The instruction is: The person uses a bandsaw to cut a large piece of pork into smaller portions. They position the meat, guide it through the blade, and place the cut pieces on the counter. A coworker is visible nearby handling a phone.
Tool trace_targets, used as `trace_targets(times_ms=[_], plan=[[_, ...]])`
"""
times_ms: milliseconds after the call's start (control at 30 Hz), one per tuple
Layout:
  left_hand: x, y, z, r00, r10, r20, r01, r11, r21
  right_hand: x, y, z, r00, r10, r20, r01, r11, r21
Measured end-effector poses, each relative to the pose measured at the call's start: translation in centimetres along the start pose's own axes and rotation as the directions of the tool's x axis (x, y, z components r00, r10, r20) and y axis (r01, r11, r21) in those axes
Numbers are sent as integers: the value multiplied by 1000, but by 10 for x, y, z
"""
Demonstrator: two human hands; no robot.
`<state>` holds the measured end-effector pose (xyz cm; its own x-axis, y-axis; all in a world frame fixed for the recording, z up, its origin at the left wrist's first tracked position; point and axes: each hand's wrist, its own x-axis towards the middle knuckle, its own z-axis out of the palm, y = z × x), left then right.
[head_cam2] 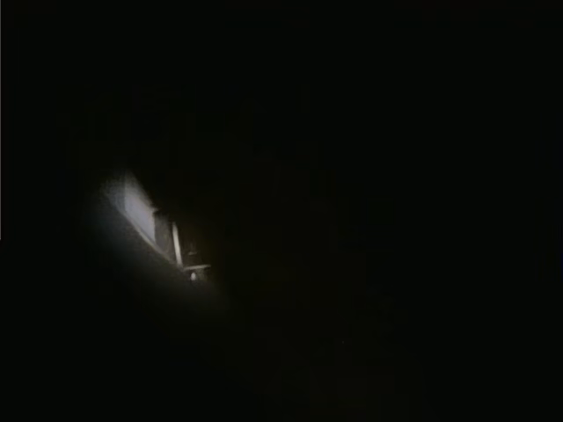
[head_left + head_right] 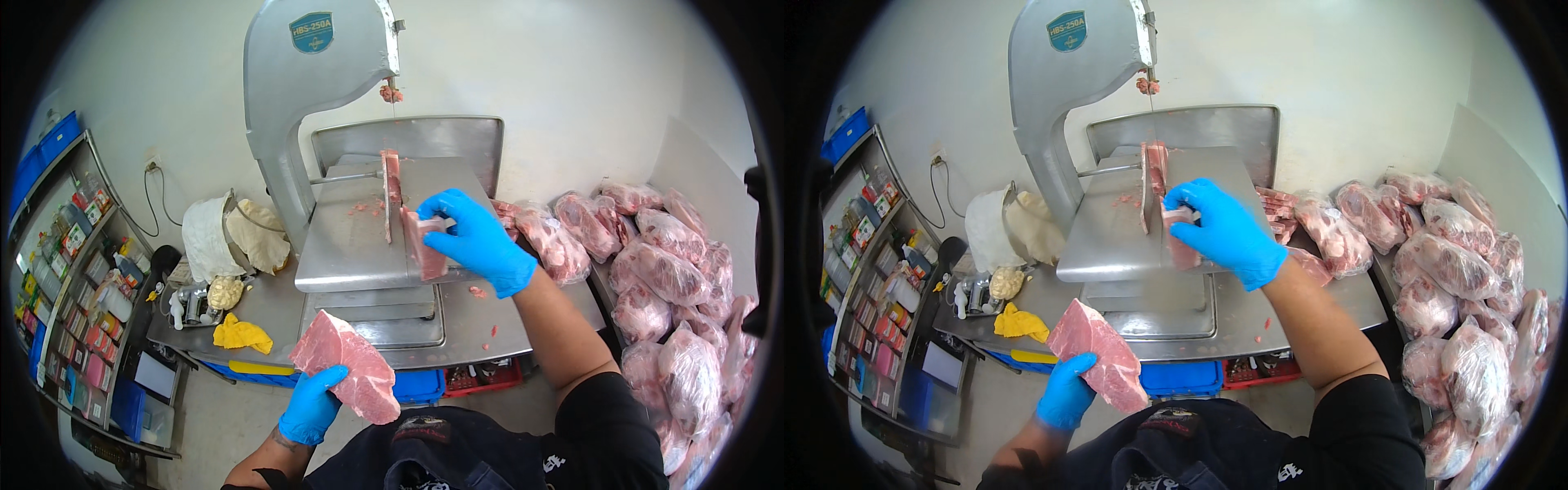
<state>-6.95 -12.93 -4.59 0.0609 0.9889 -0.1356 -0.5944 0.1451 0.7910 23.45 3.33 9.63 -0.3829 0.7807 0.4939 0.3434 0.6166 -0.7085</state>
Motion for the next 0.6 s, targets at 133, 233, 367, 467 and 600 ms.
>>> trace_targets(times_ms=[133,233,367,467,600], plan=[[2,0,-5,999,-20,30,20,999,-26,6,6,21,994,-39,-99,42,999,23],[1,1,-9,1000,-5,21,5,1000,-12,6,11,25,993,-27,-118,40,993,111],[0,3,-12,1000,16,25,-15,1000,-11,3,11,26,997,4,-82,15,972,234],[0,3,-12,999,30,25,-29,1000,-8,1,7,34,999,-25,-41,32,983,180],[0,3,-12,1000,5,10,-5,1000,9,3,7,41,999,-19,-36,28,960,280]])
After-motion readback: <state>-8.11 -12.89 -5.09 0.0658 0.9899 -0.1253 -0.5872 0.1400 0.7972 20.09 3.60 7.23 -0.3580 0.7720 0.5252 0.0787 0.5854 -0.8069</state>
